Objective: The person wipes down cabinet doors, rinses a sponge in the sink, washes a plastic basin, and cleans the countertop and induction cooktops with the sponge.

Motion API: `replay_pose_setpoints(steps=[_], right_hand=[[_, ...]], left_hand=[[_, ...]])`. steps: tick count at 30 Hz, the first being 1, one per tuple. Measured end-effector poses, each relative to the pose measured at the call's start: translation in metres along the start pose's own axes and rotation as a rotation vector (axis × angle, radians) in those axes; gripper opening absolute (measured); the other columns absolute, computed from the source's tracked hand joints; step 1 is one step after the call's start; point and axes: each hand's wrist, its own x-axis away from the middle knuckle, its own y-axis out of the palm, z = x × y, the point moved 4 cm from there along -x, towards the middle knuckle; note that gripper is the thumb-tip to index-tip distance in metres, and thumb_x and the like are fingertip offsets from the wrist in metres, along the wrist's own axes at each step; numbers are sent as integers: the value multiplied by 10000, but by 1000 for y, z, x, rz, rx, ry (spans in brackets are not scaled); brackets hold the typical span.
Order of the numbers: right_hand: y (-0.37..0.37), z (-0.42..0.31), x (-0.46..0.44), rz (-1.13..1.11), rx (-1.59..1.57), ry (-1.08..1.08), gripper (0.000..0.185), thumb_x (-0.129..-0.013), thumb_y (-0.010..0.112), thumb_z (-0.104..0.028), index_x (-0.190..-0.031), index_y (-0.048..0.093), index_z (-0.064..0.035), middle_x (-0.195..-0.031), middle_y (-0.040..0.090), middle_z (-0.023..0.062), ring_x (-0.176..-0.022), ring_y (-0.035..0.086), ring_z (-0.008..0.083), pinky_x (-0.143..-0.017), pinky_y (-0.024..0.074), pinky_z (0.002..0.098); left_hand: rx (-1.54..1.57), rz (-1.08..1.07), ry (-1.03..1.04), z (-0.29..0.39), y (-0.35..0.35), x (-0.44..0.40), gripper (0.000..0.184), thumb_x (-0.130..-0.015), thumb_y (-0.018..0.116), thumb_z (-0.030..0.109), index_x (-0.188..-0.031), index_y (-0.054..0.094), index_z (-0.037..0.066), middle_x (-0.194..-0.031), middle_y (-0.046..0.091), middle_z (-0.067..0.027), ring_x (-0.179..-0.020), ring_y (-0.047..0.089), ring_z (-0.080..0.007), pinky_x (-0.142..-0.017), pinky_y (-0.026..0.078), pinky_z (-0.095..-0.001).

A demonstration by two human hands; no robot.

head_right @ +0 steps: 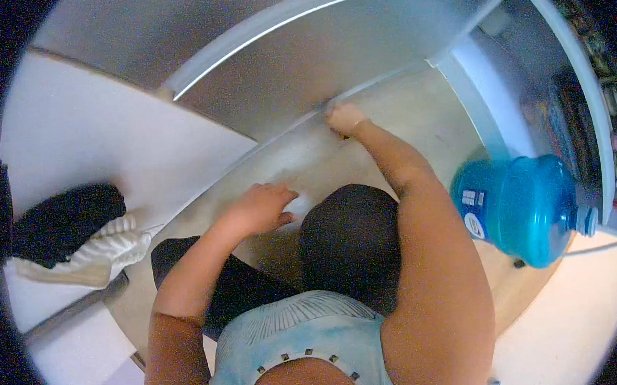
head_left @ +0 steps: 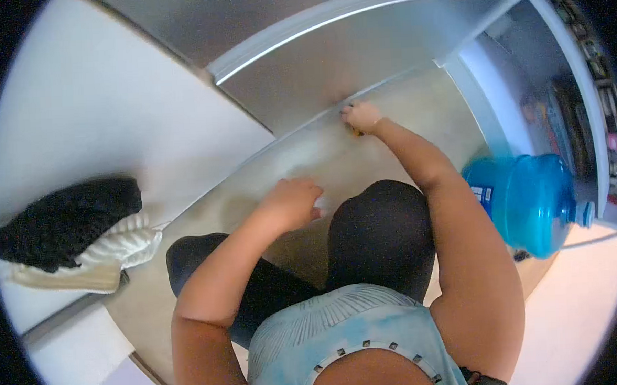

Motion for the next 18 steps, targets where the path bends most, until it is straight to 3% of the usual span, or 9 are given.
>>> replay_pose_setpoints(steps=[1,3,5,7,9,13,15,17,18], right_hand=[[2,-1,12,-11,-10,14,189,-785,532,-185,-947,575,-99,-971,573,72,-846,573,258,-687,495,376],[-14,-5,33,245,-100,-1,178,-761,551,-177,-924,590,-119,-1013,572,46,-910,545,238,-711,486,367],[-45,-28,59,608,-73,-217,176,-743,556,-176,-913,593,-150,-1035,552,0,-951,514,211,-729,483,352],[-92,-45,77,982,-33,-281,194,-743,543,-182,-933,584,-182,-1039,522,-30,-932,508,198,-739,474,330],[-88,-50,60,1004,-77,-403,198,-760,525,-197,-950,580,-200,-1024,520,-39,-927,511,198,-771,462,310],[-69,-8,41,875,-9,-331,198,-786,512,-203,-970,583,-186,-1055,535,-4,-926,519,212,-806,450,329],[-4,45,41,563,-350,1,212,-810,491,-181,-995,595,-176,-1061,561,54,-932,535,221,-822,442,373],[57,113,76,480,-751,722,181,-786,497,-99,-953,567,-102,-983,546,114,-934,533,265,-782,451,391],[62,128,107,342,-441,870,175,-791,502,-113,-945,580,-85,-985,550,130,-947,530,279,-792,454,393]], left_hand=[[1,-11,-34,-4,5,4,422,-789,612,314,-1142,541,95,-1029,573,-119,-1019,537,-297,-854,427,-435],[-35,-48,-39,-8,5,7,416,-794,608,309,-1144,539,94,-1034,570,-120,-1028,533,-297,-858,425,-432],[-61,-91,-50,-11,5,6,411,-800,605,303,-1146,537,93,-1040,567,-121,-1037,528,-297,-862,423,-429],[-11,-92,-33,-11,7,-4,419,-808,600,301,-1164,529,92,-1063,563,-129,-1035,529,-309,-861,423,-435],[11,-138,-18,-10,11,-15,425,-811,596,306,-1171,526,92,-1081,560,-136,-1034,529,-317,-865,421,-436],[76,-64,-40,-14,5,-22,364,-808,596,295,-1089,567,65,-1063,564,-153,-1028,529,-325,-856,419,-445],[31,-82,-38,-15,0,-23,373,-815,587,295,-1109,561,67,-1076,561,-155,-1031,527,-329,-865,416,-446],[-10,-100,-35,-14,1,-28,382,-823,577,296,-1128,555,68,-1090,558,-156,-1033,525,-332,-873,413,-448],[35,-101,-7,-16,10,-33,397,-829,571,304,-1150,541,74,-1100,555,-159,-1039,523,-332,-880,411,-450]])
